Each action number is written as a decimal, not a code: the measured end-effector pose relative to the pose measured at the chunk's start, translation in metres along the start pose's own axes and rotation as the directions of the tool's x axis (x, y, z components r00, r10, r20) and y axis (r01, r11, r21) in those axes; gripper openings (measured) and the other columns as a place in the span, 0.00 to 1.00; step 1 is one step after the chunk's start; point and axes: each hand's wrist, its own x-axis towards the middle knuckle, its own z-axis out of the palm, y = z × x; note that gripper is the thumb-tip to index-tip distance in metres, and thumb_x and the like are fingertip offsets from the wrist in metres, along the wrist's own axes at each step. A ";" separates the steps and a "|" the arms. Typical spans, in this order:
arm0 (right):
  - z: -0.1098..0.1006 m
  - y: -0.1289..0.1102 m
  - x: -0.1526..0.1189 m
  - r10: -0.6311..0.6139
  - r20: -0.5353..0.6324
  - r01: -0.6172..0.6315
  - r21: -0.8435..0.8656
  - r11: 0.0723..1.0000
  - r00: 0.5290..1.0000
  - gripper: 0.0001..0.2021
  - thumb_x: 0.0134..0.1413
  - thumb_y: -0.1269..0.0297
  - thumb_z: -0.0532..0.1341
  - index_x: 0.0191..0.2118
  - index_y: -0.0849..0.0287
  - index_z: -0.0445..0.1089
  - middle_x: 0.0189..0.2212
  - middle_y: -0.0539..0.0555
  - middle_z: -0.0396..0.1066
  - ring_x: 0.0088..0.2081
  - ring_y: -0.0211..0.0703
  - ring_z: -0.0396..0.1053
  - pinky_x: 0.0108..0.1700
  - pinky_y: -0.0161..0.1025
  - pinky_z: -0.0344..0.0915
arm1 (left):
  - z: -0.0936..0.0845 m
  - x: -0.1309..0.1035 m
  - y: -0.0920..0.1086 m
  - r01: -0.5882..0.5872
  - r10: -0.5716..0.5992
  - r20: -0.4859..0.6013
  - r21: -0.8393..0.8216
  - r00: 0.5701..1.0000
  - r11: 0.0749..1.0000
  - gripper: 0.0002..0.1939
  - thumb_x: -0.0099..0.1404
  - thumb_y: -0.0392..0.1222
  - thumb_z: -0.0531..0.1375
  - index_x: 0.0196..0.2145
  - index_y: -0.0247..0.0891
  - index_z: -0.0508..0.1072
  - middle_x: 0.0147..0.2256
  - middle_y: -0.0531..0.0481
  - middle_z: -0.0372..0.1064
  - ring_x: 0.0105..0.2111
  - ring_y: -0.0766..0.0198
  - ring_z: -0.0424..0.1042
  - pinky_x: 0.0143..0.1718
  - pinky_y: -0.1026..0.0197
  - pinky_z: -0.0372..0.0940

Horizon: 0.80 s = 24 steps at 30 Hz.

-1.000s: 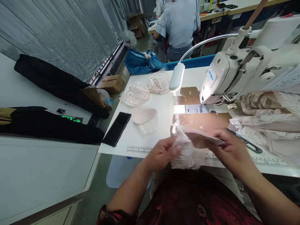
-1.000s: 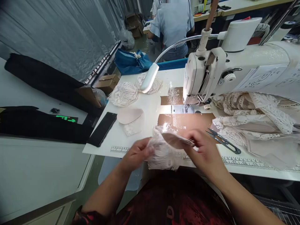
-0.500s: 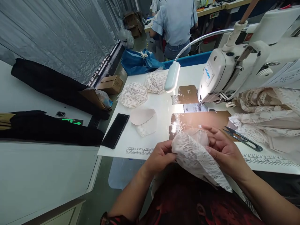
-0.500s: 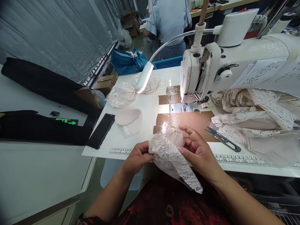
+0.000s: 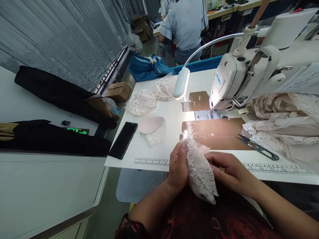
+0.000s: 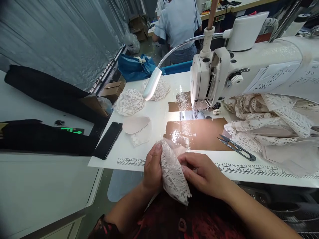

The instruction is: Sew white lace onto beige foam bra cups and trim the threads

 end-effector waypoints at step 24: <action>0.005 0.004 0.012 0.386 -0.022 -0.295 0.607 0.738 0.922 0.16 0.54 0.48 0.64 0.35 0.56 0.78 0.46 0.60 0.75 0.45 0.52 0.72 0.47 0.48 0.68 | -0.013 0.004 0.010 0.080 -0.080 0.028 0.014 0.996 0.997 0.19 0.69 0.56 0.55 0.36 0.38 0.75 0.37 0.48 0.74 0.43 0.55 0.71 0.41 0.59 0.67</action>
